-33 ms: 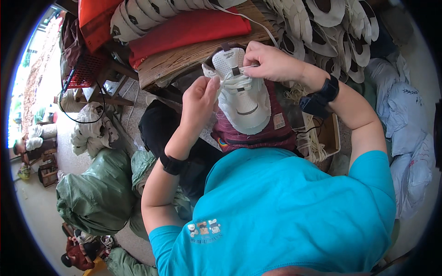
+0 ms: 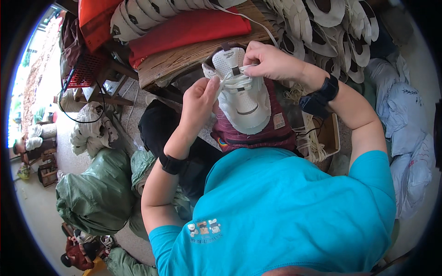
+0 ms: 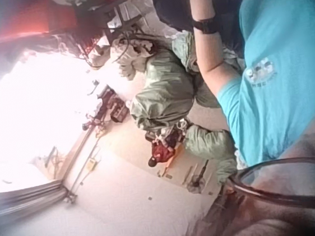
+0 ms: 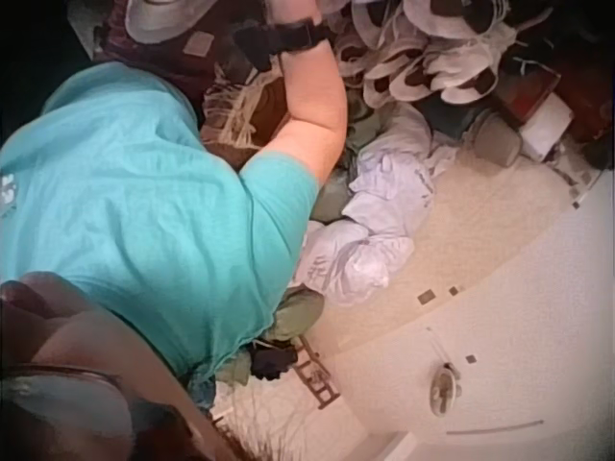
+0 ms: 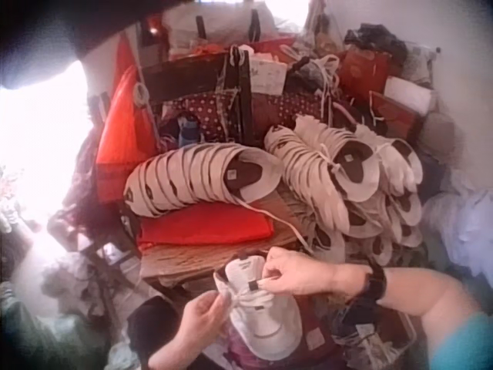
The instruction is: The person sits on the floor in a workshop and threads white shoelaces through the eyelets of white shoe uppers. They pull the laces tight and adjust the shoe parts while surrounded by large sacks of materials and stacks of shoe components.
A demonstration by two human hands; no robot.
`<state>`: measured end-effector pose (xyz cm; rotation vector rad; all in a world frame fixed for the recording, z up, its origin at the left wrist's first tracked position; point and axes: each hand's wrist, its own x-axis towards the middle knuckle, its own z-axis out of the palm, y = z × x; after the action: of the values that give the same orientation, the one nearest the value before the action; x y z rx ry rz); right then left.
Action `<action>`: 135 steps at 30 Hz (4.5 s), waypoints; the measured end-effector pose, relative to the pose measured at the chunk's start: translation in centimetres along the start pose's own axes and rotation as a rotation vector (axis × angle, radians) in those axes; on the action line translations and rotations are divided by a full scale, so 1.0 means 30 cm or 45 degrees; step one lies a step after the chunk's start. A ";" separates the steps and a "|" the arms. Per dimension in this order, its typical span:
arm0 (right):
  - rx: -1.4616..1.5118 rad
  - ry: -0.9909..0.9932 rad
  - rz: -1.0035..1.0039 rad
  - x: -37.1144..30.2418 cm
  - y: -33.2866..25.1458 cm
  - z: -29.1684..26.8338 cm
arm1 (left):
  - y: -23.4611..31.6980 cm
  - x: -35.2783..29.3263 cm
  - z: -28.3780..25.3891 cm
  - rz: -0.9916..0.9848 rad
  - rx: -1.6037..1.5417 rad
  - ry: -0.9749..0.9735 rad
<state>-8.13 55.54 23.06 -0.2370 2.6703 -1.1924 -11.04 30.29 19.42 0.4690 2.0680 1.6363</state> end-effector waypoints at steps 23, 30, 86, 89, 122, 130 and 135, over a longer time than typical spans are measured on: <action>-0.445 0.467 -0.108 -0.007 -0.025 0.084 | 0.090 0.021 0.003 0.517 0.814 0.216; -0.623 0.521 -0.335 -0.004 -0.012 0.082 | 0.079 0.005 -0.032 1.070 1.206 0.245; -0.379 0.187 -0.030 -0.002 -0.067 0.041 | 0.102 0.016 -0.127 0.210 -1.356 -0.297; -0.582 0.172 0.024 0.019 -0.090 0.045 | 0.142 -0.033 -0.100 0.220 -0.973 -0.273; 1.833 1.470 0.565 -0.517 0.826 -0.121 | -0.076 -0.049 -0.359 0.106 -0.561 0.588; 1.002 0.705 0.320 -0.211 0.159 0.041 | -0.079 -0.001 -0.030 0.012 -0.681 0.245; 0.558 0.590 0.170 -0.160 0.056 0.115 | -0.089 -0.001 -0.005 -0.114 -0.684 0.100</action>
<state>-2.72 55.29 20.16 0.3193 2.6192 -1.9315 -11.05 29.51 16.87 0.1263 1.5738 2.0768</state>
